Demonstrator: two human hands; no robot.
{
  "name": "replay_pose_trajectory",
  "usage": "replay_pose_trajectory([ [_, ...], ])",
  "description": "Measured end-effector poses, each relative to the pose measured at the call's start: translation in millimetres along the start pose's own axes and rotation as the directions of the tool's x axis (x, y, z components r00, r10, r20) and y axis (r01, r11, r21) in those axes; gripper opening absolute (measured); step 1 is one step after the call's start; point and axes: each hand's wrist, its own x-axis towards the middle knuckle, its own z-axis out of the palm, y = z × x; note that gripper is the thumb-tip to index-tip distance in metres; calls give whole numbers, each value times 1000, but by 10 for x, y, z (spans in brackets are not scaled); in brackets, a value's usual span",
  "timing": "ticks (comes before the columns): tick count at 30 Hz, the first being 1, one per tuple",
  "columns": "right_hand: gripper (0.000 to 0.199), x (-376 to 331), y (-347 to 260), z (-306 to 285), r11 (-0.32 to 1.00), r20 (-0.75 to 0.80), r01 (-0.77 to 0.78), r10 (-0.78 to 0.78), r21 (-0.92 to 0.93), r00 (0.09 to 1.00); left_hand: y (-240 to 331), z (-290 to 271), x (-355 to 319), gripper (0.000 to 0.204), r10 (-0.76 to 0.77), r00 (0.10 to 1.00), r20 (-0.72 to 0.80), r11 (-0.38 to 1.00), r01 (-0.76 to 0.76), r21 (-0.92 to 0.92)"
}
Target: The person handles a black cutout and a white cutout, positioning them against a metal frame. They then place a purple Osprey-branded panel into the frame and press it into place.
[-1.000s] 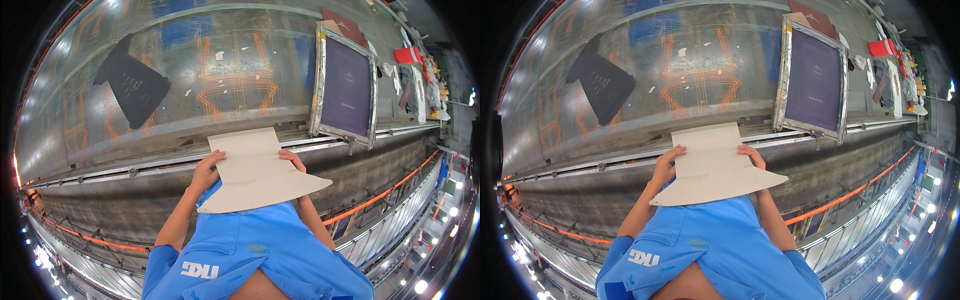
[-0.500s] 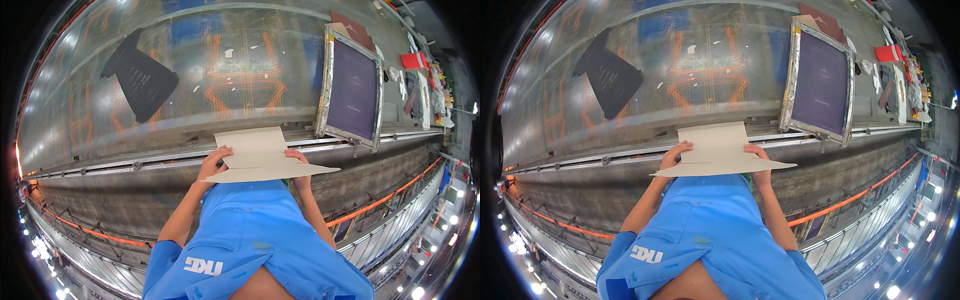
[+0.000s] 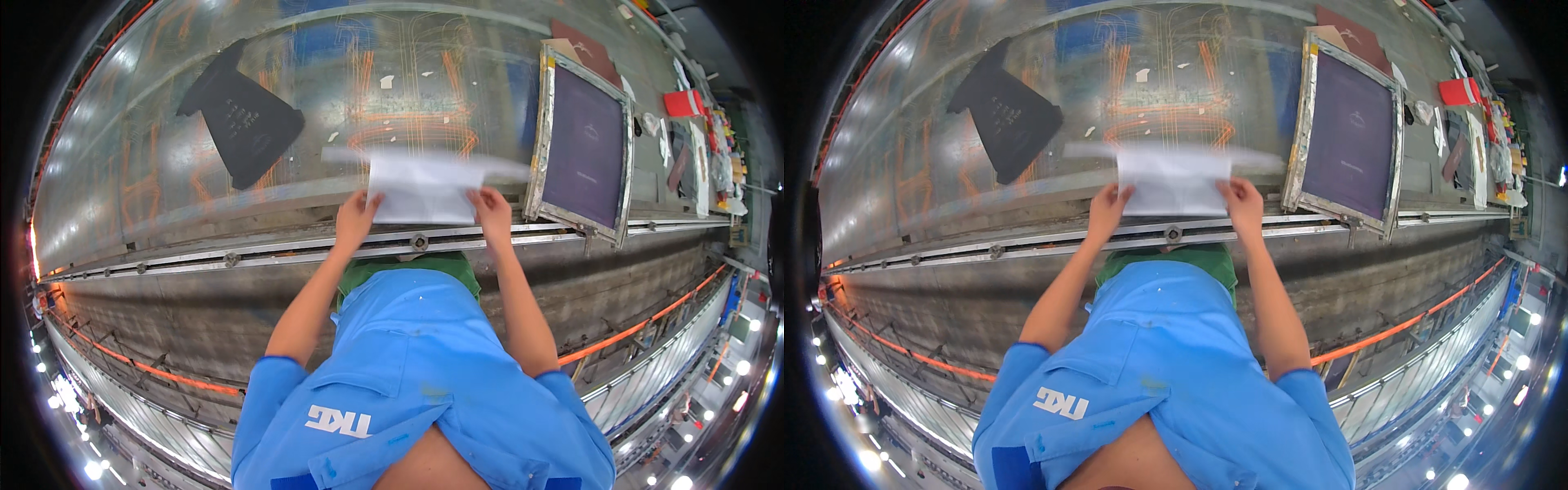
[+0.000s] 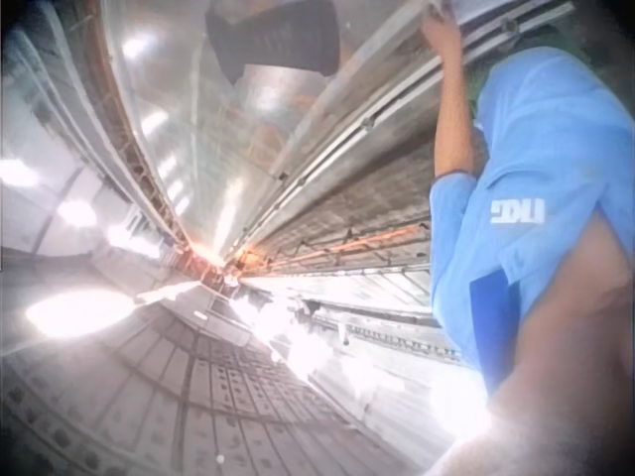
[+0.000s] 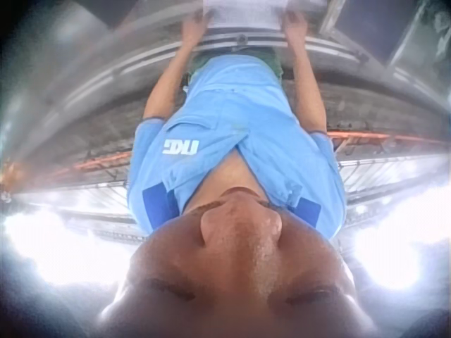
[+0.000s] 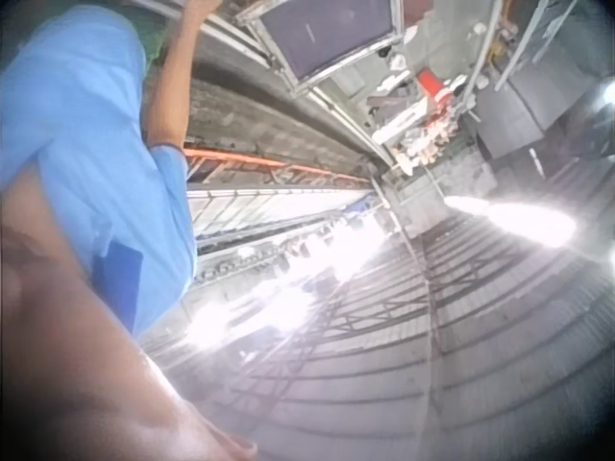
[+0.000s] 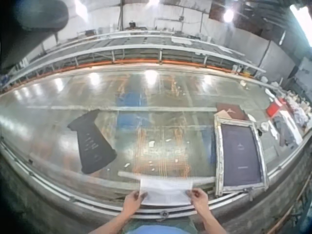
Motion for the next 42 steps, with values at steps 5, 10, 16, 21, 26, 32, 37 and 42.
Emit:
replay_pose_trajectory([
  [5,31,921,77,342,997,41,-74,74,14,996,-220,193,739,49,3,998,-60,985,8,175],
  [10,30,1121,404,402,992,-35,5,-10,-126,999,-225,220,725,50,-1,999,-42,985,9,172],
  [16,30,1129,424,336,997,-28,30,-32,-75,999,-228,281,652,42,119,987,-106,983,-102,152],
  [21,31,942,563,-234,993,-191,28,-50,-119,980,274,499,382,30,363,932,-9,910,-352,218],
  [26,31,632,580,-321,988,-183,-12,-17,-155,983,123,812,272,30,236,972,2,966,-235,109],
  [32,31,403,630,-35,916,-198,189,-271,-354,942,-53,653,153,36,49,993,-104,997,-42,71],
  [37,38,279,524,169,865,-45,318,-363,-389,931,-221,496,39,21,-4,977,-213,994,27,105],
  [42,37,274,593,293,686,43,441,-514,-579,857,-413,527,-23,19,55,957,-283,991,-18,132],
])
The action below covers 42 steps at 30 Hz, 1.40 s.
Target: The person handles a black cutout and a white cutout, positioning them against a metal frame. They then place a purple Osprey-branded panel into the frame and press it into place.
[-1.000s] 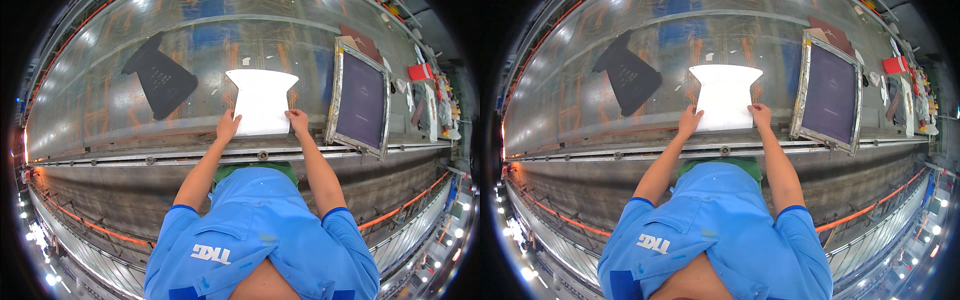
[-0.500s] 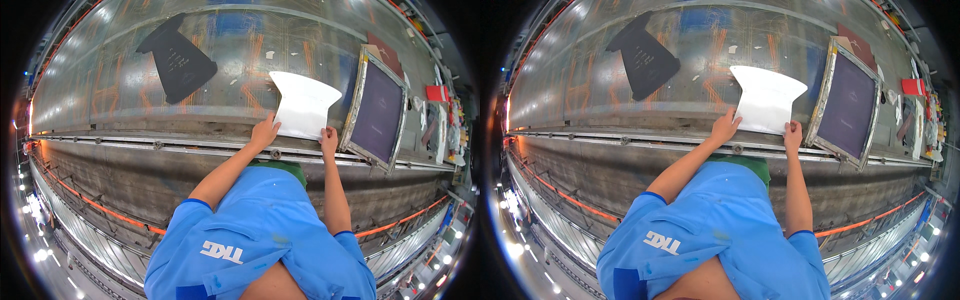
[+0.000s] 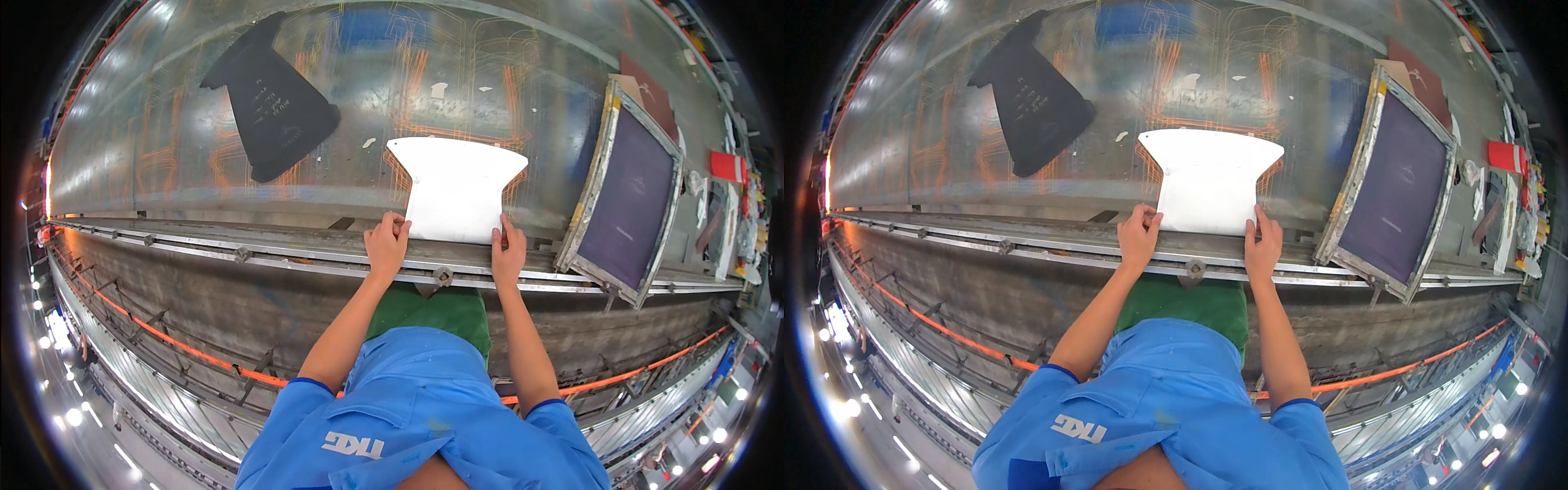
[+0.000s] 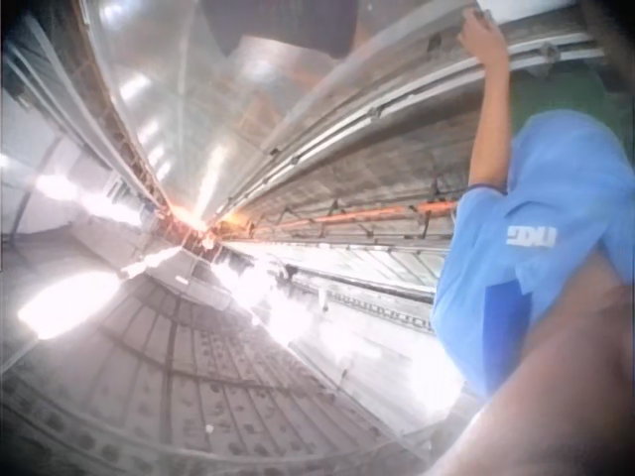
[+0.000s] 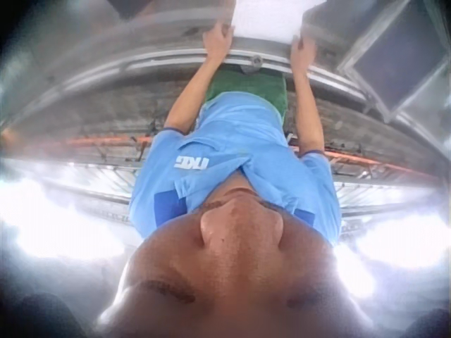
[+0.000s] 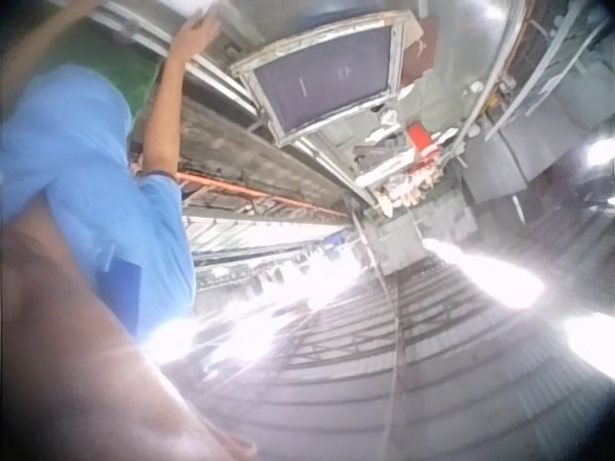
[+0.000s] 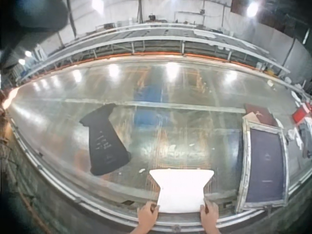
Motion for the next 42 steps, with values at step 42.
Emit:
replay_pose_trajectory([
  [42,18,583,-125,-133,885,112,-415,400,211,910,484,-40,563,26,-125,992,-23,985,121,-123],
])
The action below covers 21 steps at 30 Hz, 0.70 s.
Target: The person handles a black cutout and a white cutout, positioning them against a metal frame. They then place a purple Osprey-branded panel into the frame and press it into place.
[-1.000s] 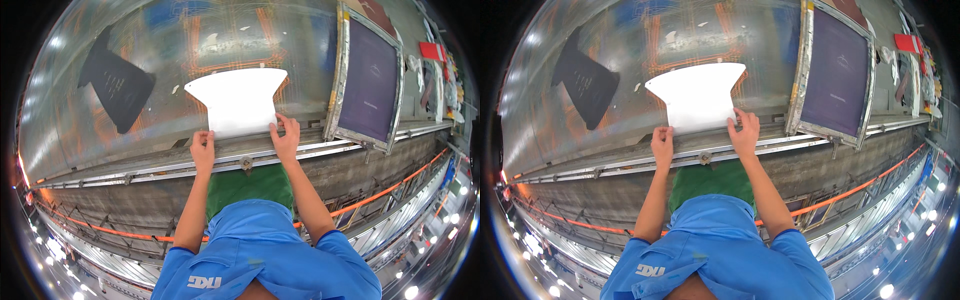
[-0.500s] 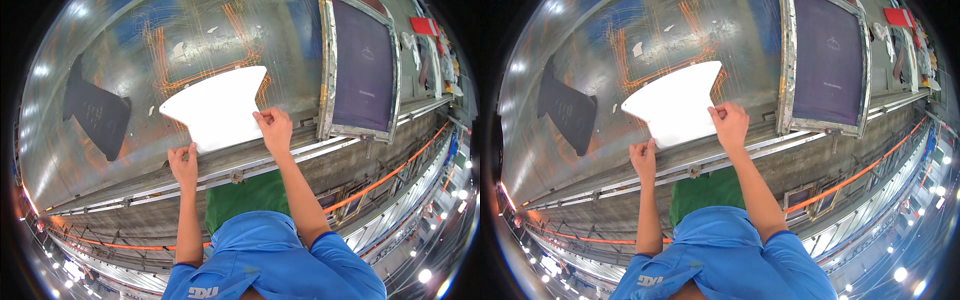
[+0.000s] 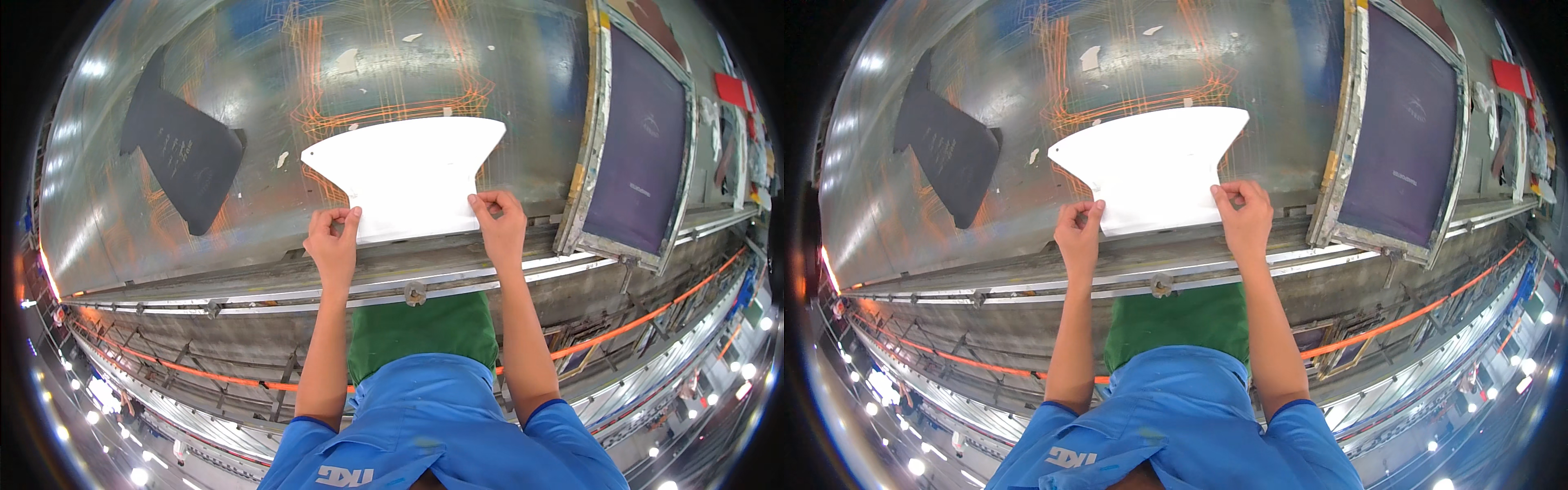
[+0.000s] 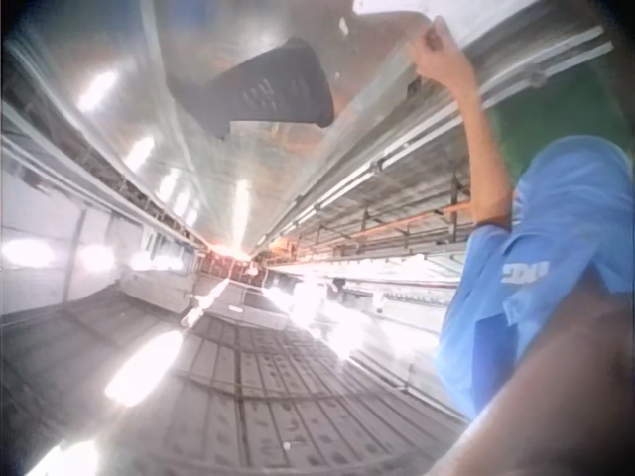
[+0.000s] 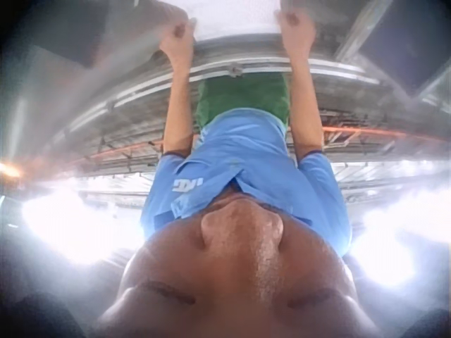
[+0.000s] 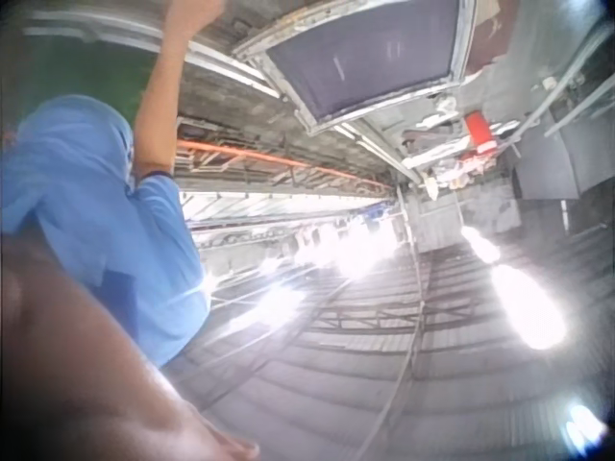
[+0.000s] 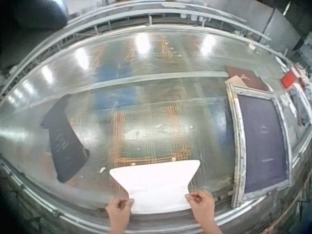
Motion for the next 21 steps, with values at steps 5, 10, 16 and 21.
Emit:
replay_pose_trajectory([
  [5,22,34,-170,45,998,32,-56,56,-16,998,-81,-14,55,23,114,993,-38,969,-103,223],
  [10,24,109,-42,79,955,-4,102,-107,-280,994,-72,-60,83,24,170,985,-18,947,-158,281],
  [16,26,168,-90,68,994,18,15,-13,-109,1000,-99,-35,149,26,103,994,-34,975,-94,200],
  [21,26,204,-85,111,993,9,-33,35,-113,999,-113,-29,175,28,79,997,-25,978,-73,194],
])
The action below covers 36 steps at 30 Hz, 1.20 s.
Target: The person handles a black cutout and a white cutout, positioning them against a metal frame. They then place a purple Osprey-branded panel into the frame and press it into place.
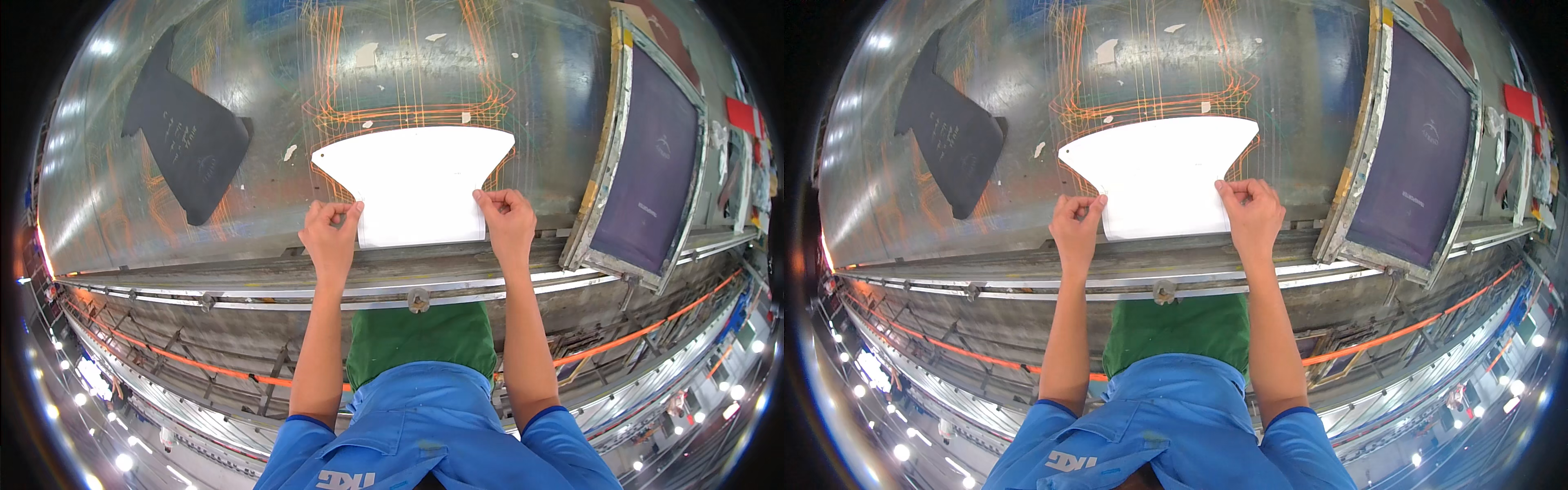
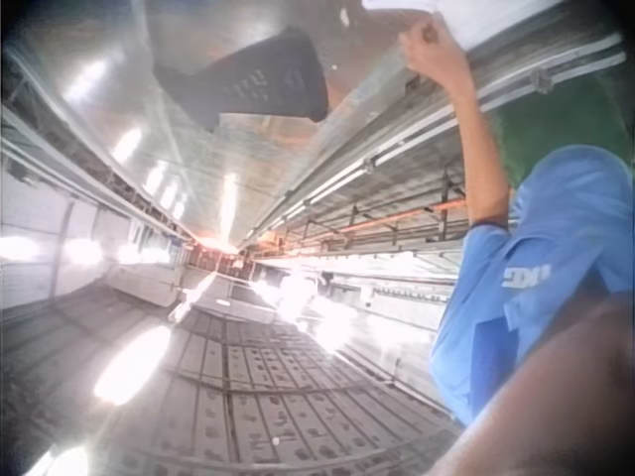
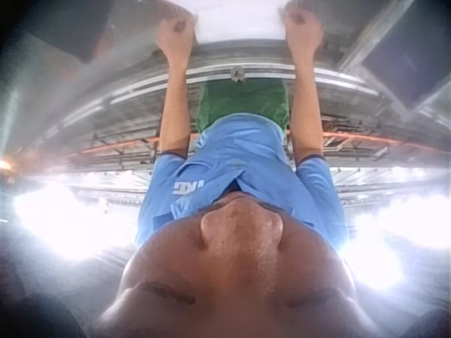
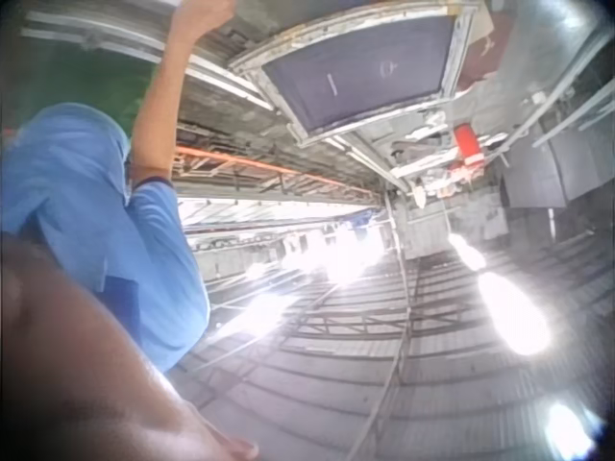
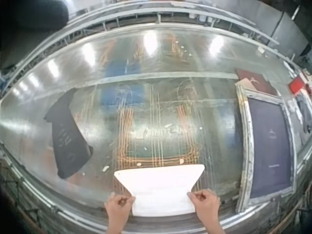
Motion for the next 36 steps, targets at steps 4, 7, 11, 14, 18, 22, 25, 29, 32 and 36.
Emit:
replay_pose_trajectory([
  [4,28,13,-31,1,999,5,-20,20,-26,1000,-23,29,5,27,-72,997,-42,997,72,-15],
  [7,30,15,-27,15,999,-2,-32,32,-43,1000,-9,48,33,27,-116,992,-40,991,113,-66],
  [11,30,8,-44,7,999,-32,-11,10,-52,999,44,70,47,28,-116,992,-46,992,112,-65],
  [14,29,8,-25,27,997,-57,36,-40,-66,998,-32,72,41,27,-109,993,-42,992,106,-73],
  [18,27,13,-53,26,996,-72,48,-53,-72,996,-59,69,36,27,-133,991,-18,983,130,-133],
  [22,27,8,-32,45,998,-103,42,-47,-55,994,-16,53,49,31,-171,985,36,966,174,-189],
  [25,26,2,-29,45,999,-95,49,-49,-5,994,-9,38,55,30,-188,981,49,958,194,-213],
  [29,23,4,-44,38,997,-103,72,-75,-34,992,19,31,57,30,-204,978,52,952,210,-222],
  [32,24,-4,-35,48,998,-101,58,-61,-36,993,28,34,62,30,-205,977,54,952,212,-222],
  [36,26,-10,-5,61,999,-79,24,-26,-31,997,41,44,60,30,-204,978,53,951,210,-227],
])
